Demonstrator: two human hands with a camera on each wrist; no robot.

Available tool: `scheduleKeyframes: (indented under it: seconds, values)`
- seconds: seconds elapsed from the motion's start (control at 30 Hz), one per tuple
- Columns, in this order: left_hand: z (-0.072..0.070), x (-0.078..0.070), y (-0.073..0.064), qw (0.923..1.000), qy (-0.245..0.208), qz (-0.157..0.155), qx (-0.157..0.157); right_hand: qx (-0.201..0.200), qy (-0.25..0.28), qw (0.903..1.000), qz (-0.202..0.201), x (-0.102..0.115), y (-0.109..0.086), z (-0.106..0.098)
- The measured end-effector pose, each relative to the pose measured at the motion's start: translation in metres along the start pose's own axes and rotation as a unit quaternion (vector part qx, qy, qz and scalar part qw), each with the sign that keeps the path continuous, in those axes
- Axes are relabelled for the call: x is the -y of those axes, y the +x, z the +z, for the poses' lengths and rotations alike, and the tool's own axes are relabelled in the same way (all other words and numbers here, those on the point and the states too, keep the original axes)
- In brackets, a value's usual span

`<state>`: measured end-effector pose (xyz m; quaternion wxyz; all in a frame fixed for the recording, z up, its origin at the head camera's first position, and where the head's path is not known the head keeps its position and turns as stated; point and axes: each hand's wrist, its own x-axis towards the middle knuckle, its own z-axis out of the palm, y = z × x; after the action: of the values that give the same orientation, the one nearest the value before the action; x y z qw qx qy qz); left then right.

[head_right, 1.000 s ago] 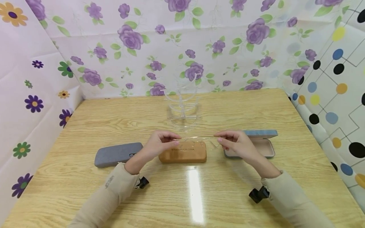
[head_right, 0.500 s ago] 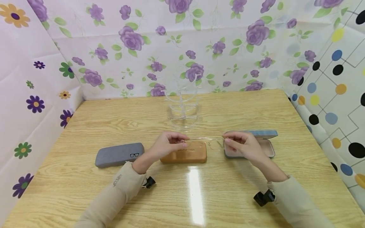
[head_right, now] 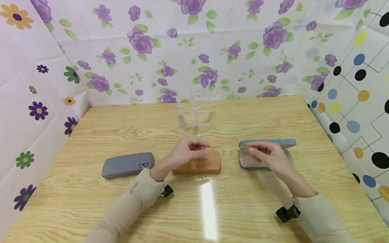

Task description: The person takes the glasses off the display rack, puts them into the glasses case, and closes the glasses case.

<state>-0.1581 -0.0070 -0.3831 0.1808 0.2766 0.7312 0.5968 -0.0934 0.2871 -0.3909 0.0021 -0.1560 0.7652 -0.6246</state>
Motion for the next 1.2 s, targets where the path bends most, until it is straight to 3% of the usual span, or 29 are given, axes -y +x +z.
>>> scheduleKeyframes:
  seconds: [0.47,0.8,1.2]
  values:
    - [0.017,-0.015,0.008,0.9996,-0.015,-0.014,0.019,-0.024,-0.016,0.9996,-0.001,-0.001,-0.010,-0.017]
    - [0.024,-0.010,0.021,0.9998,-0.009,-0.018,-0.004,-0.021,0.024,0.9992,-0.024,0.000,-0.010,-0.026]
    - [0.033,-0.008,0.030,0.9997,0.004,-0.009,0.022,-0.037,0.016,0.9992,0.002,-0.006,-0.016,-0.042]
